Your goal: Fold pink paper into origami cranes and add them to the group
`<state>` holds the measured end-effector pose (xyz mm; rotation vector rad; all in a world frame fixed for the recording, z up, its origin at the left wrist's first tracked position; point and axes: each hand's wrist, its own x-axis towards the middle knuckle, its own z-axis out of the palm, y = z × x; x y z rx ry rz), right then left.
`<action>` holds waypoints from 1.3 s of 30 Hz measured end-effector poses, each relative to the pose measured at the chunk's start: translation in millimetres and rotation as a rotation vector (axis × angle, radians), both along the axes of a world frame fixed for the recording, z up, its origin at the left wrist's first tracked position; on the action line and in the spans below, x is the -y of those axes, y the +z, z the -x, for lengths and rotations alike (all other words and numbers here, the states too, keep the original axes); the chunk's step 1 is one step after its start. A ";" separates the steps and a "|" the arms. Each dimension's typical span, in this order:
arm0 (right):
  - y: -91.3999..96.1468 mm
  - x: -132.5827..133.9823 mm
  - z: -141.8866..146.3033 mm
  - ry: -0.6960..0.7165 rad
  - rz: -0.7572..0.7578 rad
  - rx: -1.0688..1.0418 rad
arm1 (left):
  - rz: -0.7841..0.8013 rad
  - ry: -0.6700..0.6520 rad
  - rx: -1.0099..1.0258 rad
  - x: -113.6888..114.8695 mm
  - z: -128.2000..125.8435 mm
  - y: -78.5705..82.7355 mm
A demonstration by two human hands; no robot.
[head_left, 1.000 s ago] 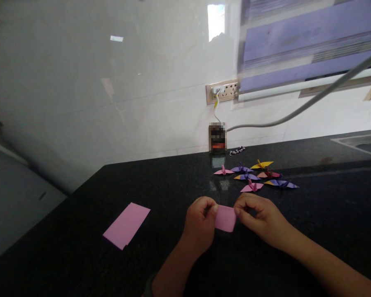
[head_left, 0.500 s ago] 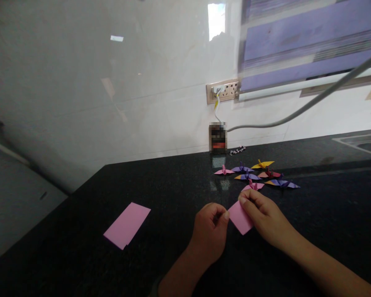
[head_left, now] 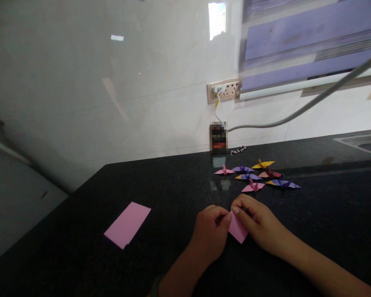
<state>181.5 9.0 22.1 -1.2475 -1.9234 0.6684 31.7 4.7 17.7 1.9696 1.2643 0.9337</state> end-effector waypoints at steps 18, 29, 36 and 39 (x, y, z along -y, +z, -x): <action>-5.9 -1.3 2.3 -0.052 0.030 -0.006 | -0.064 0.044 0.027 2.9 -0.4 5.3; -6.3 -3.2 3.0 0.023 0.123 -0.156 | 0.038 0.057 0.100 -2.8 3.4 -5.2; -4.1 -0.6 2.7 0.035 0.154 -0.208 | 0.054 0.020 0.087 -0.6 1.7 -3.5; -3.1 -0.3 3.1 0.040 0.163 -0.221 | 0.067 0.010 0.088 -0.7 1.7 -3.4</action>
